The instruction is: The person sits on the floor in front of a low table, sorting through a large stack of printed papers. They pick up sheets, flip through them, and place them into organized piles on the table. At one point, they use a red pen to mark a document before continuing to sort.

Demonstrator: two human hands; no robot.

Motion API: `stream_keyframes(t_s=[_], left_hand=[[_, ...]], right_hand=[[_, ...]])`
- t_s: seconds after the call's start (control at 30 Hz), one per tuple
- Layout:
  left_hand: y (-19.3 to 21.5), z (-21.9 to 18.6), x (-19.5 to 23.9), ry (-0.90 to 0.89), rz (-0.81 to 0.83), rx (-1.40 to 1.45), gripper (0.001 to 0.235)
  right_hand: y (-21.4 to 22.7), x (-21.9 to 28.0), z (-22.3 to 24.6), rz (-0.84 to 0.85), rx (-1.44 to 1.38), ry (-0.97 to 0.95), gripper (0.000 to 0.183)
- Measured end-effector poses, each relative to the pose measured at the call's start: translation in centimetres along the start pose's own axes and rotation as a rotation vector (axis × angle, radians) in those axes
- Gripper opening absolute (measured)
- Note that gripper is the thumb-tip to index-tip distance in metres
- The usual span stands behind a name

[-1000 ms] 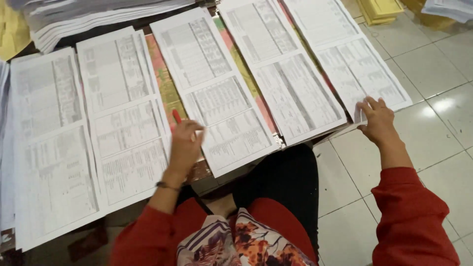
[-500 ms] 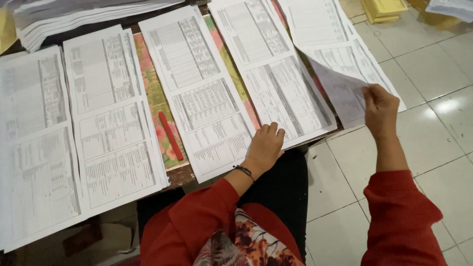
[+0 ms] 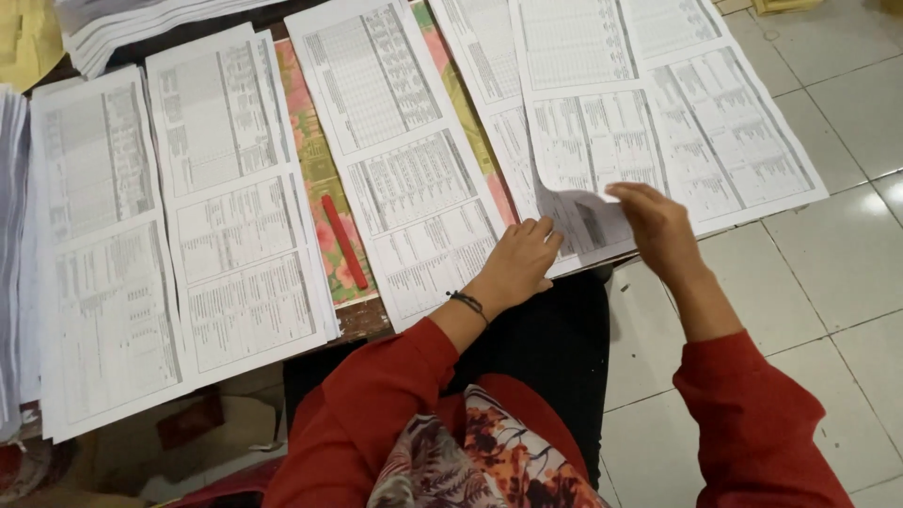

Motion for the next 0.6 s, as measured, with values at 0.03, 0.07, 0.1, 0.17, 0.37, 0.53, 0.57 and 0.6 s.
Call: stream_keyframes(t_s=[0.03, 0.07, 0.1, 0.17, 0.37, 0.53, 0.57, 0.6], left_hand=[[-0.2, -0.5, -0.1, 0.0, 0.003, 0.002, 0.077], [-0.1, -1.0, -0.2, 0.004, -0.053, -0.043, 0.076], [0.0, -1.6, -0.4, 0.007, -0.11, -0.088, 0.075], [-1.3, -1.9, -1.0, 0.038, -0.217, -0.165, 0.064], [-0.2, -2.9, -1.6, 0.096, -0.461, -0.306, 0.031], [-0.8, -2.6, -1.5, 0.061, -0.394, -0.284, 0.02], [-1.2, -2.4, -1.7, 0.069, -0.355, -0.192, 0.019], [-1.6, -2.1, -1.9, 0.076, -0.315, -0.1, 0.019]], right_hand=[[0.6, -0.4, 0.4, 0.001, -0.001, -0.002, 0.025], [1.4, -0.7, 0.7, -0.017, -0.023, -0.02, 0.025], [2.3, -1.1, 1.0, -0.036, -0.042, -0.037, 0.026], [2.1, -1.3, 1.5, -0.039, -0.056, -0.054, 0.026], [1.3, -1.3, 3.4, -0.016, -0.111, -0.085, 0.025], [1.6, -1.3, 2.9, -0.019, -0.163, -0.092, 0.025], [1.4, -1.2, 2.8, -0.028, -0.154, -0.081, 0.025], [1.3, -1.2, 2.7, -0.038, -0.145, -0.071, 0.024]])
Point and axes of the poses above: each hand's wrist, its own x-axis away from the middle knuckle, its own y-axis out of the back of the hand, z = x × y, the point moved 4 cm from there along -x, towards the middle knuckle, and after that the axes turned 6 degrees about -y, right-handed, at the moved point
